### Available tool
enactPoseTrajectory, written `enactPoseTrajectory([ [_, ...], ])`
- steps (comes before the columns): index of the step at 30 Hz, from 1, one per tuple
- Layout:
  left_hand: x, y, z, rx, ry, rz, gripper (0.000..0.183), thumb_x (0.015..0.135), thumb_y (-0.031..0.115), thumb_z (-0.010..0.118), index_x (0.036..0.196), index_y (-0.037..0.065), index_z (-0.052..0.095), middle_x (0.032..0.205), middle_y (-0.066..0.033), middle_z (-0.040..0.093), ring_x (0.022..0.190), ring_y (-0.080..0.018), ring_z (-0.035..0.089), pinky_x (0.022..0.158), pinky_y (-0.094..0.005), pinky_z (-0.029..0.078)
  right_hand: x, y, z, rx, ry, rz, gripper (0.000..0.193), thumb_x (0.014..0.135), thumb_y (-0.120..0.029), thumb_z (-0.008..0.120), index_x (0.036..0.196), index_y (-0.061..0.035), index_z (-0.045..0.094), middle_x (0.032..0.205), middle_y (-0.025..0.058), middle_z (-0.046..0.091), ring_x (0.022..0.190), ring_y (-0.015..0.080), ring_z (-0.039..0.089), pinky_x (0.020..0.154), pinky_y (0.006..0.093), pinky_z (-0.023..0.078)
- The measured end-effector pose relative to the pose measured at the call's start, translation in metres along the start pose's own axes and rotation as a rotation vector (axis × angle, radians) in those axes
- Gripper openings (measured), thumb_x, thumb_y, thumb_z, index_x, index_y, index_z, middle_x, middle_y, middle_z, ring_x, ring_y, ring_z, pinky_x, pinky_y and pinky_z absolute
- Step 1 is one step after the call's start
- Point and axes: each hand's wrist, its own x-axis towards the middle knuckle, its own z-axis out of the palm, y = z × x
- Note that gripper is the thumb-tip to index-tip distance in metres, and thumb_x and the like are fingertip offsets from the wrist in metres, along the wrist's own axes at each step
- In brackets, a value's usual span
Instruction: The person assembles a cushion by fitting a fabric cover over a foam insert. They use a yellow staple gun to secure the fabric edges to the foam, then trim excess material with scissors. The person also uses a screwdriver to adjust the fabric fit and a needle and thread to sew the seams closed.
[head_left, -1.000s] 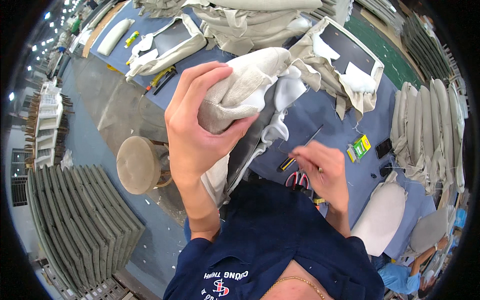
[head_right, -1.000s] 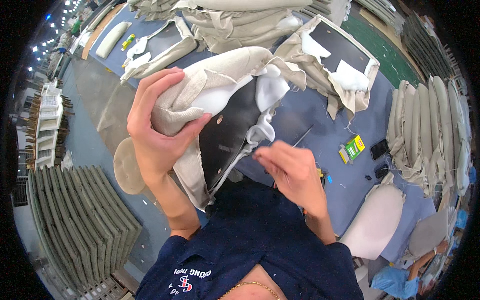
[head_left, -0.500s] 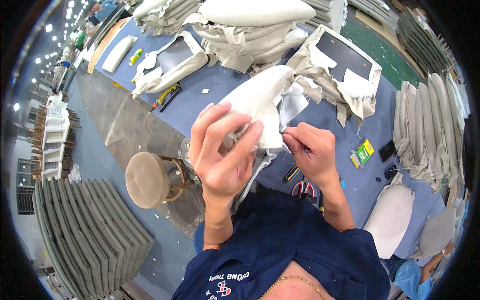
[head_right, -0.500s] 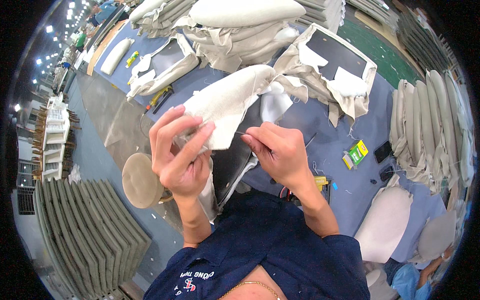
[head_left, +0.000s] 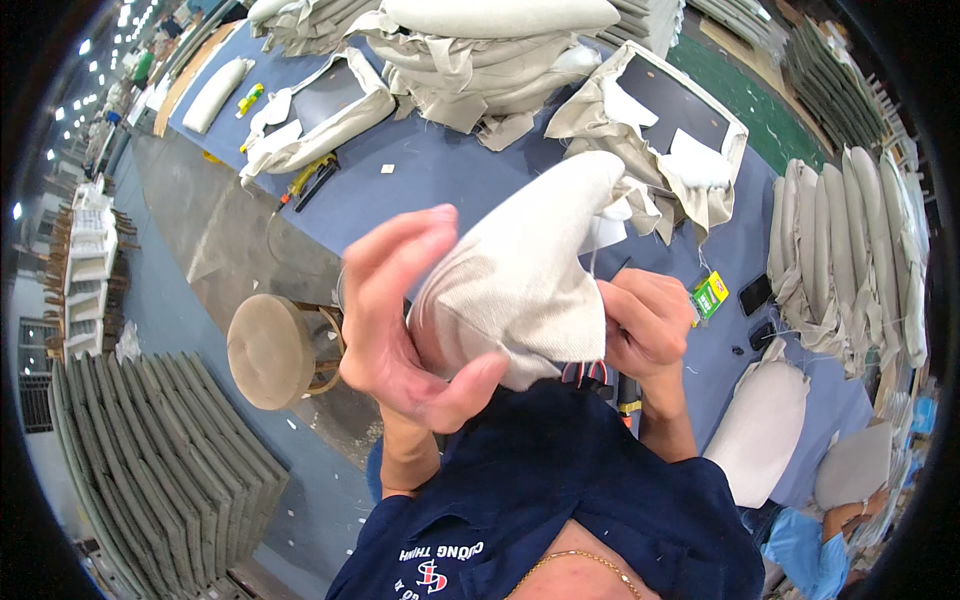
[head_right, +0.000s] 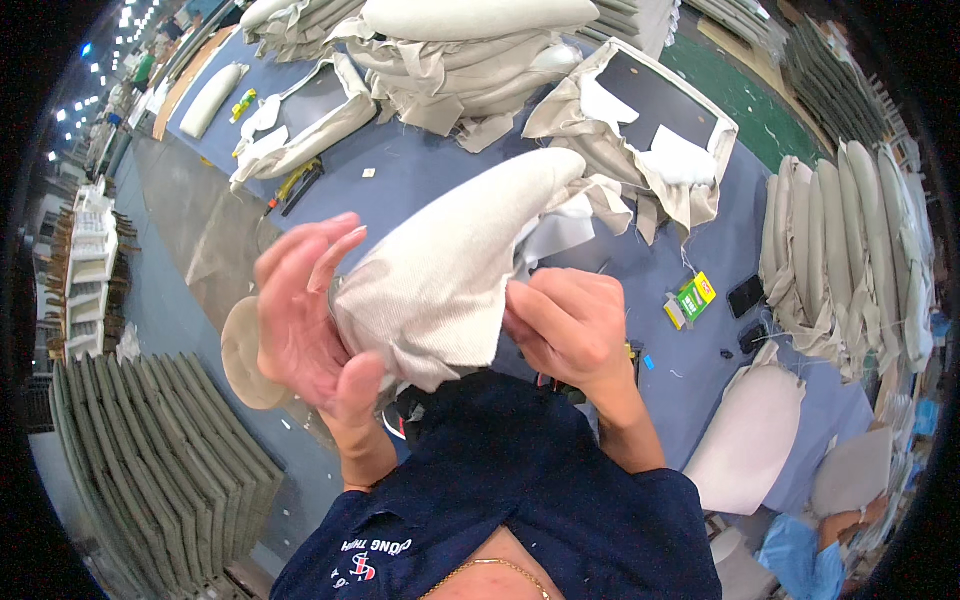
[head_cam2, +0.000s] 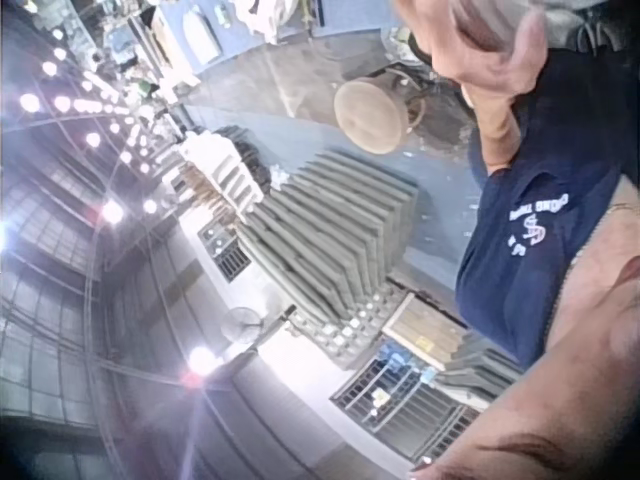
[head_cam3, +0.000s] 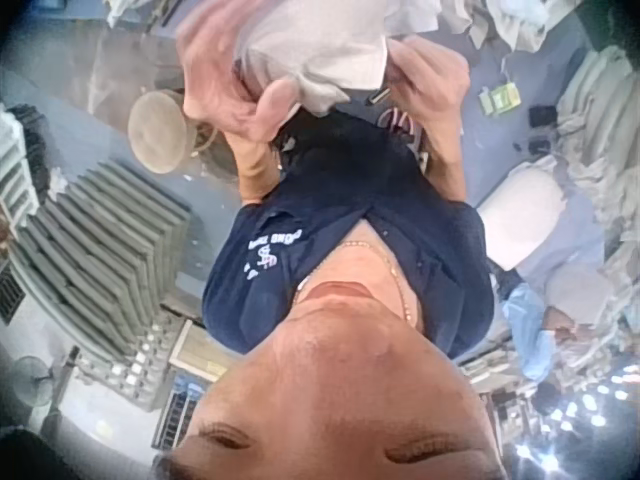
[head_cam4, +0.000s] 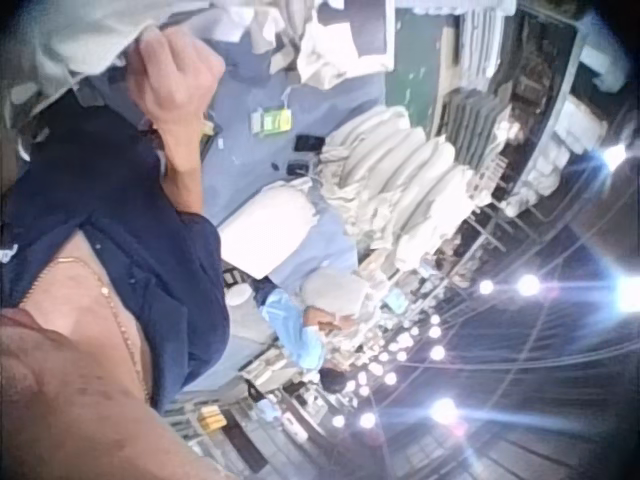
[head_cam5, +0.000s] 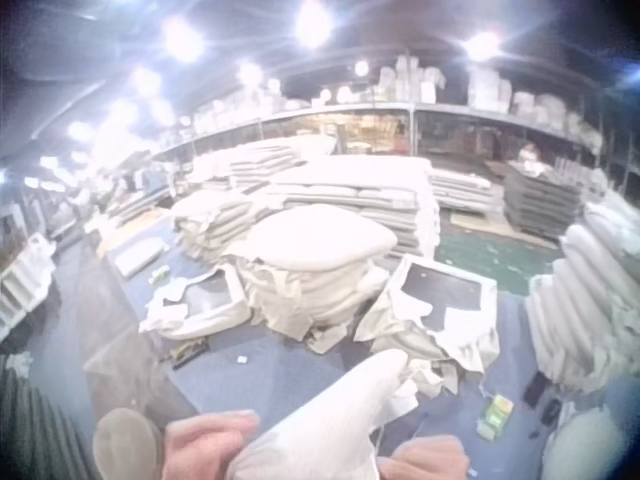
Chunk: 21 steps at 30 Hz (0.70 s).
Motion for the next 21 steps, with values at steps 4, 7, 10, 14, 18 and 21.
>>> enactPoseTrajectory([
  [4, -0.007, 0.008, -0.001, 0.066, -0.188, -0.168, 0.066, 0.064, 0.014, 0.080, 0.122, -0.012, 0.062, 0.116, -0.0235, 0.070, 0.111, -0.0350, 0.070, 0.098, -0.0366, 0.053, -0.008, -0.003, -0.009, 0.028, 0.024, 0.025, 0.023, 0.062, 0.002, 0.078, 0.083, 0.0021, 0.069, 0.061, 0.0065, 0.053, 0.049, 0.0220, 0.055, 0.045, 0.0315, 0.041],
  [7, -0.017, 0.011, 0.007, 0.119, -0.201, -0.122, 0.068, 0.076, 0.032, 0.074, 0.121, -0.017, 0.059, 0.114, -0.0281, 0.071, 0.112, -0.0340, 0.069, 0.103, -0.0397, 0.049, -0.015, -0.006, -0.014, 0.106, 0.015, 0.032, 0.026, 0.058, 0.001, 0.078, 0.083, 0.0048, 0.068, 0.061, 0.0064, 0.052, 0.047, 0.0209, 0.053, 0.044, 0.0309, 0.039],
  [10, -0.019, 0.013, 0.014, 0.054, -0.172, -0.090, 0.061, 0.065, 0.016, 0.080, 0.116, -0.014, 0.063, 0.109, -0.0271, 0.072, 0.109, -0.0401, 0.070, 0.099, -0.0439, 0.053, -0.025, -0.006, -0.020, 0.128, -0.022, 0.004, 0.038, 0.057, -0.016, 0.079, 0.077, 0.0120, 0.064, 0.062, 0.0125, 0.055, 0.050, 0.0245, 0.054, 0.048, 0.0318, 0.039],
  [14, -0.022, 0.017, 0.017, 0.034, -0.174, -0.094, 0.060, 0.062, 0.015, 0.083, 0.112, -0.012, 0.065, 0.107, -0.0271, 0.072, 0.105, -0.0425, 0.071, 0.096, -0.0460, 0.055, -0.019, -0.012, -0.028, 0.159, -0.040, -0.010, 0.028, 0.056, -0.002, 0.075, 0.081, 0.0079, 0.066, 0.064, 0.0082, 0.052, 0.048, 0.0208, 0.051, 0.043, 0.0307, 0.037],
  [18, -0.022, 0.019, 0.018, 0.132, -0.217, -0.116, 0.064, 0.067, 0.029, 0.080, 0.113, -0.013, 0.065, 0.109, -0.0294, 0.071, 0.107, -0.0441, 0.070, 0.097, -0.0472, 0.054, -0.018, -0.015, -0.047, 0.155, -0.180, 0.049, 0.032, 0.052, -0.005, 0.072, 0.081, 0.0066, 0.068, 0.064, 0.0061, 0.052, 0.048, 0.0196, 0.051, 0.043, 0.0310, 0.037],
  [21, -0.028, 0.021, 0.020, 0.155, -0.299, -0.161, 0.072, 0.072, 0.039, 0.075, 0.117, -0.015, 0.062, 0.115, -0.0342, 0.067, 0.114, -0.0444, 0.066, 0.103, -0.0491, 0.050, -0.015, -0.023, -0.064, 0.118, -0.255, 0.080, 0.034, 0.050, -0.007, 0.070, 0.081, 0.0058, 0.069, 0.062, 0.0045, 0.050, 0.047, 0.0183, 0.050, 0.042, 0.0306, 0.036],
])
